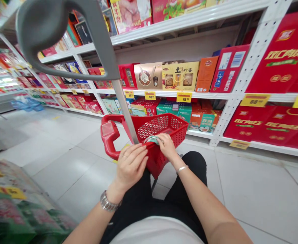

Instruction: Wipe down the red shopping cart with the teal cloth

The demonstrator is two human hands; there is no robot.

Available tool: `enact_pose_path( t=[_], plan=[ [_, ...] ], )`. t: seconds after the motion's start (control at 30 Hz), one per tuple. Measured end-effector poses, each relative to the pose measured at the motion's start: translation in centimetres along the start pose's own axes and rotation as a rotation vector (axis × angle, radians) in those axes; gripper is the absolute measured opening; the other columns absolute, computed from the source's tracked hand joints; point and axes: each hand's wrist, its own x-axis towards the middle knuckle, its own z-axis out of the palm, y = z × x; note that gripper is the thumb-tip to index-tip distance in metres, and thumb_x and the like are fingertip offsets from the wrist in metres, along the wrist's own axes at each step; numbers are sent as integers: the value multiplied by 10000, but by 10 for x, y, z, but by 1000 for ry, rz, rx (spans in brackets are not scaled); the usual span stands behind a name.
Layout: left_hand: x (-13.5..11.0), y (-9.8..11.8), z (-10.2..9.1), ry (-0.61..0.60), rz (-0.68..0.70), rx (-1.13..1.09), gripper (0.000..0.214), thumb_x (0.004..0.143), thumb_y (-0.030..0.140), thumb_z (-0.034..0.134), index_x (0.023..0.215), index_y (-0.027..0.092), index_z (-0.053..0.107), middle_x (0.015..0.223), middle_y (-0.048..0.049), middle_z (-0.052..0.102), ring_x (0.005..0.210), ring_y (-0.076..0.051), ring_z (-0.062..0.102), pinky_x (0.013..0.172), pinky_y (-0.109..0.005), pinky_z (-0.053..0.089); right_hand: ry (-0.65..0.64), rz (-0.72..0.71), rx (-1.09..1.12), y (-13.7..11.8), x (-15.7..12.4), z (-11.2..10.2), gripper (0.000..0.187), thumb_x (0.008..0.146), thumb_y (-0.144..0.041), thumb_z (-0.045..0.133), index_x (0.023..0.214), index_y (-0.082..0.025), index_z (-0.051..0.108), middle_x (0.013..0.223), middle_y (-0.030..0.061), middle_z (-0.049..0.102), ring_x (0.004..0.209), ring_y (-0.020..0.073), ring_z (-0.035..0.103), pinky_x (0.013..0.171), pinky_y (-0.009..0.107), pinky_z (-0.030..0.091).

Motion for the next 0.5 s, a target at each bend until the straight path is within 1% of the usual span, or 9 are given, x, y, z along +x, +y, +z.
enact_pose_path(
  t=[0.07,0.13,0.2,0.27,0.3,0.37,0.43,0.5],
  plan=[
    [1,-23,-19,105,-62,85,286,924,236,570,1184,239,688,1161,-74,754,1196,-241,640,1118,-462,423,47,88,9,12,6,-6,312,975,-334,464,957,-221,755,1001,95,743,990,249,644,954,441,491],
    [-1,-49,-28,120,-189,156,323,915,309,589,1216,226,674,1221,-106,726,1250,-286,602,1136,-519,386,109,140,23,17,9,-6,322,972,-358,469,925,-224,758,992,97,746,987,253,649,960,453,493],
    [-4,-71,-26,51,-286,152,354,944,373,522,1231,223,663,1305,-122,682,1321,-314,543,1151,-570,354,184,138,49,11,6,-1,335,981,-377,459,963,-229,760,1029,97,740,1023,250,646,979,455,490],
    [-8,-84,-14,-15,-323,88,383,981,379,411,1225,214,656,1382,-125,630,1392,-309,471,1160,-574,349,255,118,79,-7,-3,5,342,995,-382,448,1031,-236,756,1083,96,726,1076,242,633,1000,449,487],
    [-10,-86,-7,-22,-330,52,400,992,370,364,1215,203,652,1410,-129,606,1426,-300,430,1167,-563,350,280,105,93,-17,-9,8,339,1001,-377,448,1068,-238,750,1114,97,715,1103,237,624,1011,445,485],
    [-12,-82,7,10,-359,12,421,1002,355,307,1199,183,638,1453,-144,560,1475,-285,353,1184,-547,334,320,80,106,-40,-21,11,329,1010,-354,454,1144,-240,732,1177,100,690,1147,227,610,1028,436,483],
    [-11,-73,15,31,-416,16,419,1007,346,284,1196,188,622,1481,-149,530,1494,-282,315,1200,-576,291,361,57,93,-60,-31,12,317,1013,-320,465,1194,-244,714,1221,103,663,1174,221,601,1036,430,483],
    [-6,-62,18,-4,-470,41,412,1010,344,277,1210,201,608,1508,-149,504,1499,-292,308,1197,-624,255,393,23,68,-77,-37,11,298,1009,-286,483,1193,-251,715,1223,104,649,1174,219,599,1029,428,488]
  ],
)
